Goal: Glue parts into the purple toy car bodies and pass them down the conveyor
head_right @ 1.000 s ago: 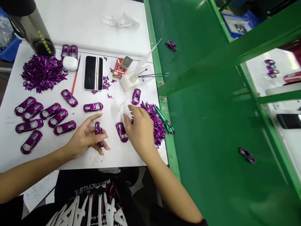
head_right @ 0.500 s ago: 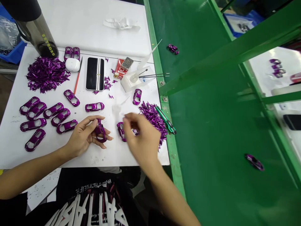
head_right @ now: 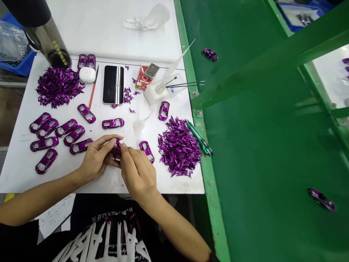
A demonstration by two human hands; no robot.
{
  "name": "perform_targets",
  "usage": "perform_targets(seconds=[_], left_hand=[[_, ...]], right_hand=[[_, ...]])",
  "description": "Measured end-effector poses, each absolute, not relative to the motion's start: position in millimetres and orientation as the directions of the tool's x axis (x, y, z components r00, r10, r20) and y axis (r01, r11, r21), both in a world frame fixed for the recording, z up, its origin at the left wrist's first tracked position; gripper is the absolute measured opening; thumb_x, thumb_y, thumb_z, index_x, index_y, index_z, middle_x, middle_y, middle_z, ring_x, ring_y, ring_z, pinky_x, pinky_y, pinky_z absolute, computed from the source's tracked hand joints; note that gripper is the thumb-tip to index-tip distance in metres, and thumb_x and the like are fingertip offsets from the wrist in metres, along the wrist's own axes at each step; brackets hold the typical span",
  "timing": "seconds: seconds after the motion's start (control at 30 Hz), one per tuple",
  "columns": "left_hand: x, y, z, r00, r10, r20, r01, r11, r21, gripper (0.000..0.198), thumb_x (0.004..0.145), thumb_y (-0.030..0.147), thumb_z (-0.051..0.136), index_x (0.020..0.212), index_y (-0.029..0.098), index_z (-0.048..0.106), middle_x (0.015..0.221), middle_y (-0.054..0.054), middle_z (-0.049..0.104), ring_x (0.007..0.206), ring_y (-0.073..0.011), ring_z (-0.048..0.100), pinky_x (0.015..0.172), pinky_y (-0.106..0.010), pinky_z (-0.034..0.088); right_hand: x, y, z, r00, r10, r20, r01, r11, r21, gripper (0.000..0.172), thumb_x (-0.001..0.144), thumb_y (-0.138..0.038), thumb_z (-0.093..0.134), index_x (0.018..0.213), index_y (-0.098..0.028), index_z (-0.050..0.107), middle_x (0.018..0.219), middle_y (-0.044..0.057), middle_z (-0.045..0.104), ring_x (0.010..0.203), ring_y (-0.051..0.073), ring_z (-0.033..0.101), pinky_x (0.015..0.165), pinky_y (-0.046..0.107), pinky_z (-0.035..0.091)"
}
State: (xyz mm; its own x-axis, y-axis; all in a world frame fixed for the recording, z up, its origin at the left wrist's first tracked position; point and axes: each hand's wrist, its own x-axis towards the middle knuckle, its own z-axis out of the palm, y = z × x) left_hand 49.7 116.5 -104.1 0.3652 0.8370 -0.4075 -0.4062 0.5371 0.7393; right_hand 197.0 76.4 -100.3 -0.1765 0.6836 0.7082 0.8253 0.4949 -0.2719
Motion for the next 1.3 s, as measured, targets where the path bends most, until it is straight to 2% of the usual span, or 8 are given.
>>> perform_targets(seconds=[0.33, 0.6, 0.77, 0.87, 1.0, 1.07, 1.17, 1.3], left_hand=[[51, 114, -105, 0.353, 0.846, -0.400, -0.375, 0.520, 0.767, 0.042, 0.084, 0.051, 0.086, 0.109, 0.018, 0.080, 0.075, 0.000, 0.070, 0.074, -0.0173, 0.072, 0.059, -0.028, 0.068], [53, 111, -102, 0.293, 0.858, -0.422, -0.402, 0.511, 0.759, 0.044, 0.077, 0.049, 0.091, 0.106, 0.018, 0.080, 0.082, -0.002, 0.078, 0.065, -0.0169, 0.073, 0.055, -0.027, 0.063], [56, 108, -101, 0.272, 0.866, -0.420, -0.452, 0.500, 0.738, 0.040, 0.076, 0.046, 0.092, 0.101, 0.017, 0.080, 0.082, -0.002, 0.078, 0.065, -0.0155, 0.071, 0.055, -0.026, 0.063], [57, 111, -100, 0.206, 0.884, -0.419, -0.469, 0.465, 0.751, 0.036, 0.077, 0.044, 0.090, 0.097, 0.015, 0.080, 0.085, -0.004, 0.078, 0.069, -0.0156, 0.071, 0.055, -0.024, 0.060], [57, 101, -92, 0.140, 0.931, -0.338, -0.360, 0.366, 0.859, 0.034, 0.084, 0.045, 0.085, 0.102, 0.016, 0.082, 0.093, -0.007, 0.081, 0.079, -0.0197, 0.074, 0.065, -0.029, 0.065], [53, 80, -87, 0.113, 0.962, -0.248, -0.245, 0.269, 0.932, 0.033, 0.092, 0.046, 0.078, 0.111, 0.019, 0.083, 0.104, -0.008, 0.082, 0.088, -0.0219, 0.076, 0.078, -0.034, 0.067], [41, 32, -85, 0.125, 0.982, -0.140, -0.150, 0.159, 0.976, 0.050, 0.096, 0.047, 0.074, 0.142, 0.026, 0.070, 0.124, -0.011, 0.079, 0.096, -0.0228, 0.078, 0.089, -0.036, 0.066], [26, -27, -88, 0.155, 0.945, -0.289, -0.162, 0.313, 0.936, 0.086, 0.079, 0.038, 0.093, 0.156, 0.028, 0.055, 0.124, -0.011, 0.078, 0.099, -0.0249, 0.077, 0.092, -0.038, 0.065]], right_hand=[[193, 69, -104, -0.177, 0.703, 0.689, 0.848, 0.464, -0.256, 0.060, 0.097, 0.000, 0.064, 0.153, -0.018, 0.056, 0.101, 0.012, 0.079, 0.083, 0.024, 0.074, 0.074, 0.037, 0.063], [186, 64, -90, 0.031, 0.812, 0.583, 0.746, 0.369, -0.554, 0.037, 0.099, -0.010, 0.065, 0.133, -0.026, 0.071, 0.109, 0.008, 0.078, 0.089, 0.021, 0.075, 0.077, 0.035, 0.066], [177, 59, -94, 0.036, 0.762, 0.646, 0.795, 0.370, -0.481, 0.033, 0.097, -0.011, 0.071, 0.127, -0.023, 0.072, 0.107, 0.010, 0.079, 0.087, 0.023, 0.072, 0.077, 0.039, 0.065], [165, 60, -105, 0.045, 0.720, 0.693, 0.844, 0.344, -0.412, 0.044, 0.095, -0.016, 0.076, 0.137, -0.020, 0.067, 0.115, 0.015, 0.079, 0.093, 0.027, 0.071, 0.081, 0.043, 0.065], [155, 60, -107, 0.085, 0.734, 0.674, 0.865, 0.282, -0.415, 0.038, 0.099, -0.021, 0.068, 0.137, -0.017, 0.067, 0.114, 0.017, 0.078, 0.099, 0.031, 0.071, 0.084, 0.047, 0.064], [160, 51, -98, 0.088, 0.779, 0.621, 0.835, 0.282, -0.473, 0.029, 0.100, -0.017, 0.063, 0.128, -0.017, 0.070, 0.106, 0.015, 0.078, 0.094, 0.028, 0.072, 0.081, 0.045, 0.065], [177, 29, -75, 0.026, 0.920, 0.392, 0.615, 0.294, -0.732, 0.023, 0.099, -0.019, 0.068, 0.121, -0.024, 0.073, 0.105, 0.007, 0.080, 0.088, 0.023, 0.075, 0.078, 0.038, 0.067], [200, 4, -53, -0.176, 0.981, -0.079, 0.298, -0.024, -0.954, 0.038, 0.089, -0.029, 0.085, 0.126, -0.032, 0.076, 0.107, 0.002, 0.082, 0.090, 0.022, 0.080, 0.080, 0.034, 0.070]])
